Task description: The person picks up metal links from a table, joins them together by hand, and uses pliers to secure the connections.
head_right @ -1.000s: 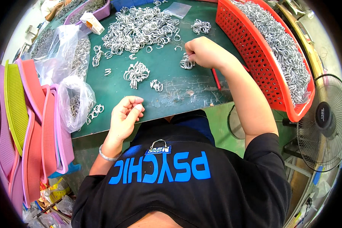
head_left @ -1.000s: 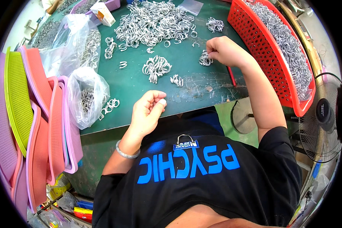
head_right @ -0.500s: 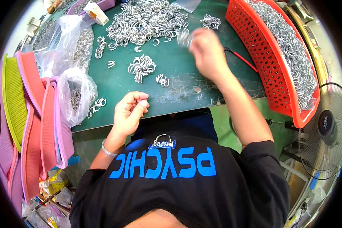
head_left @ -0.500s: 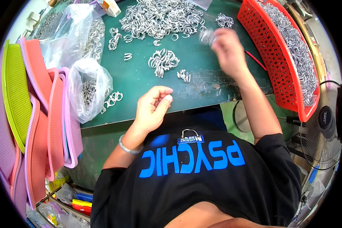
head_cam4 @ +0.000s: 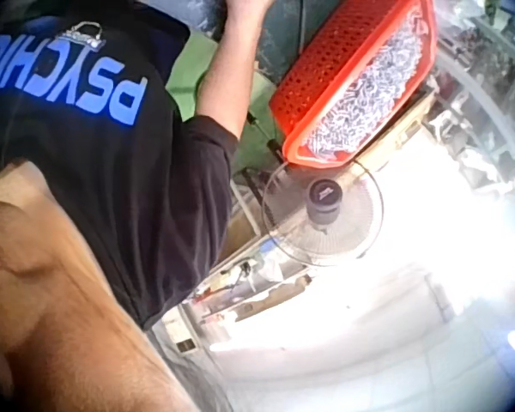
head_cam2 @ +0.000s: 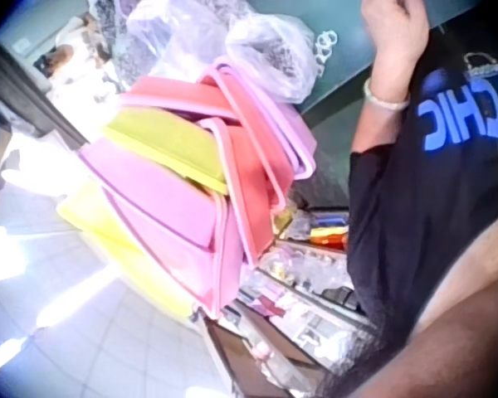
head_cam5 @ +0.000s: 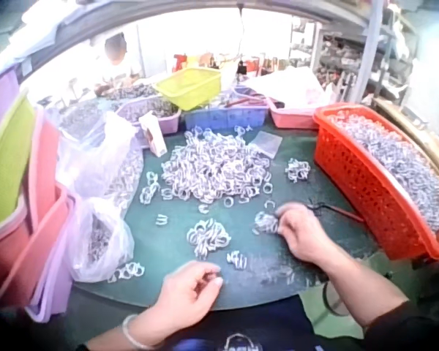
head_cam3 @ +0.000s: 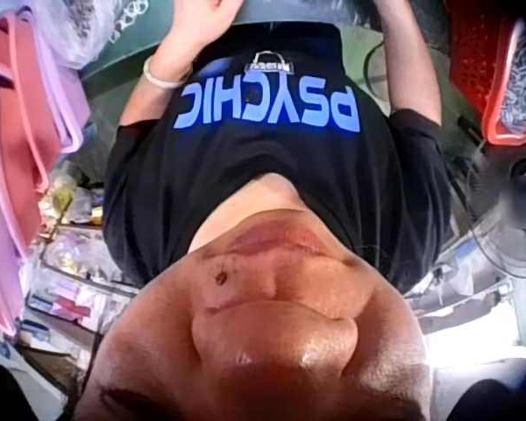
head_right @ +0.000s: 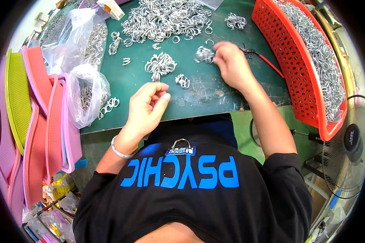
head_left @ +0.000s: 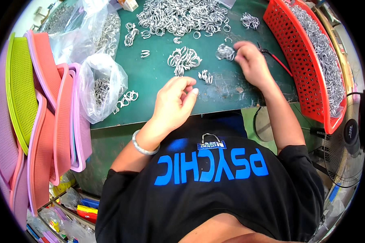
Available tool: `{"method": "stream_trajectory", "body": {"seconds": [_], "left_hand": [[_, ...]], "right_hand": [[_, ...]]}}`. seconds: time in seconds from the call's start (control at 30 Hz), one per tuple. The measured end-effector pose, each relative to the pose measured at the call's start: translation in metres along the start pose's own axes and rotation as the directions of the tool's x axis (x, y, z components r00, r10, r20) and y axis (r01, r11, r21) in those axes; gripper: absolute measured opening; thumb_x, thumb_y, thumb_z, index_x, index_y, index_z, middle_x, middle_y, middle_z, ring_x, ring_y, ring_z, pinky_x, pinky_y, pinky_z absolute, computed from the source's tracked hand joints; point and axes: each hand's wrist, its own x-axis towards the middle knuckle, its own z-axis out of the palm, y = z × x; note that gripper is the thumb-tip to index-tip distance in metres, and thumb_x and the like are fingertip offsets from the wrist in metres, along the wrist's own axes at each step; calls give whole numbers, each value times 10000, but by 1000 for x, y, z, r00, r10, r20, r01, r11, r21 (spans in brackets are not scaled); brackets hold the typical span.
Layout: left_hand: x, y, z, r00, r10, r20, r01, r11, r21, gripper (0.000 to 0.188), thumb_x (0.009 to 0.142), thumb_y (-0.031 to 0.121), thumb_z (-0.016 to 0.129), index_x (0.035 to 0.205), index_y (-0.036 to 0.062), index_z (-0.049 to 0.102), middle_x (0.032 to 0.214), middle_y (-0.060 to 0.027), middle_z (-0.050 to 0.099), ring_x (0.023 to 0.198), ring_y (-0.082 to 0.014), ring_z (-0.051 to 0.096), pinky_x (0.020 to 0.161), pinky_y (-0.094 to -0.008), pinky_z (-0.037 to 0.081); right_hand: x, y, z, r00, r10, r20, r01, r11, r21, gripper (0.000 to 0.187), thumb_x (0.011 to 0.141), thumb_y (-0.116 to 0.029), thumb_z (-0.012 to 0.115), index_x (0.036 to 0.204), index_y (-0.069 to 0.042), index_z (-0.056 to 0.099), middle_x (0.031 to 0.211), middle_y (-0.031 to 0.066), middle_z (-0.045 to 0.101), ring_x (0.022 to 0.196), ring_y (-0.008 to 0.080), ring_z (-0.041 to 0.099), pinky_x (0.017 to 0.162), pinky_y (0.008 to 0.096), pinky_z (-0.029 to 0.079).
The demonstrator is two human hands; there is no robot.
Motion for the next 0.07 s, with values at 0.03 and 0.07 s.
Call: {"method": "stream_trajectory", "body": {"seconds": [0.03, 0.07], "left_hand": [[6, 3, -1, 999, 36, 12, -37, 996, 82, 137, 793, 71, 574, 918, 16, 579, 793, -32, 560, 598, -96, 502, 554, -198, 425], [9, 4, 0, 998, 53, 27, -57, 986, 160, 144, 794, 78, 574, 930, 32, 584, 813, -40, 573, 593, -124, 513, 565, -207, 438]], "right_hand": [[2, -6, -2, 971, 98, -216, -89, 995, 54, 123, 710, 22, 591, 772, -15, 491, 975, 152, 546, 911, 298, 524, 783, 349, 428], [4, -9, -8, 923, 57, -380, -56, 998, 14, 115, 721, -16, 602, 755, -31, 493, 1017, 151, 550, 953, 279, 526, 840, 378, 401]]}}
